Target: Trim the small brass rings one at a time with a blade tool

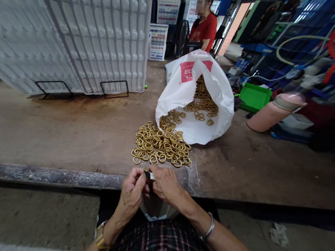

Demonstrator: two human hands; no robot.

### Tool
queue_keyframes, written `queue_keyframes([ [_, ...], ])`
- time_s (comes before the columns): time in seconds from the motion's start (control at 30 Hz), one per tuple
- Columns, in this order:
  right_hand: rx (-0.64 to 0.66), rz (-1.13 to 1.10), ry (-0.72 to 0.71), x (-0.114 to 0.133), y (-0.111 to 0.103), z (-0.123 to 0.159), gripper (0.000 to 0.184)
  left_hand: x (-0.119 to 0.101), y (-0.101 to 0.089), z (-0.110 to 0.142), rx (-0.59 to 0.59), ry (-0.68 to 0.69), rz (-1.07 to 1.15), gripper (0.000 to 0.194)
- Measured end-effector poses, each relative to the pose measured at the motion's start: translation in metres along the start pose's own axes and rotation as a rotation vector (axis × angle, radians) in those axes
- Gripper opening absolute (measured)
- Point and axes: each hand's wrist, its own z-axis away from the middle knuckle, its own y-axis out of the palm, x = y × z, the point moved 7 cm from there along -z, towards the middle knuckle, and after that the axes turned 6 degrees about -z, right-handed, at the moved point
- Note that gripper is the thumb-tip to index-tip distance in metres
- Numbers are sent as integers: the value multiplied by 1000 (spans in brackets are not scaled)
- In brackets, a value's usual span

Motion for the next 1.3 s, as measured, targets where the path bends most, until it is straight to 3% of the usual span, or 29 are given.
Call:
queue_keyframes([
  [0.2, 14, 37, 43, 9, 3, -4, 22, 11, -4, 7, 62, -58, 64, 30],
  [0.33, 5, 74, 105, 2, 1, -11, 24, 7, -4, 17, 109, -60, 92, 28],
  [0.47, -88, 92, 116, -6, -7, -20, 28, 6, 1, 23, 179, -149, 319, 24],
  [0.6, -178, 106, 82, 3, -12, -27, 26, 13, -5, 17, 125, -230, 536, 22],
  [0.73, -124, 174, 96, 11, -8, -37, 21, 18, -13, 12, 75, -271, 617, 20],
  [1.0, -112, 237, 200, -8, -15, -38, 24, 17, -20, 11, 80, -296, 696, 16],
  [1.2, -72, 156, 29, 21, -7, -34, 23, 17, -23, 9, 85, -345, 794, 21],
  [1.3, -46, 158, 9, 31, 2, -39, 26, 17, -28, 9, 61, -367, 850, 20],
])
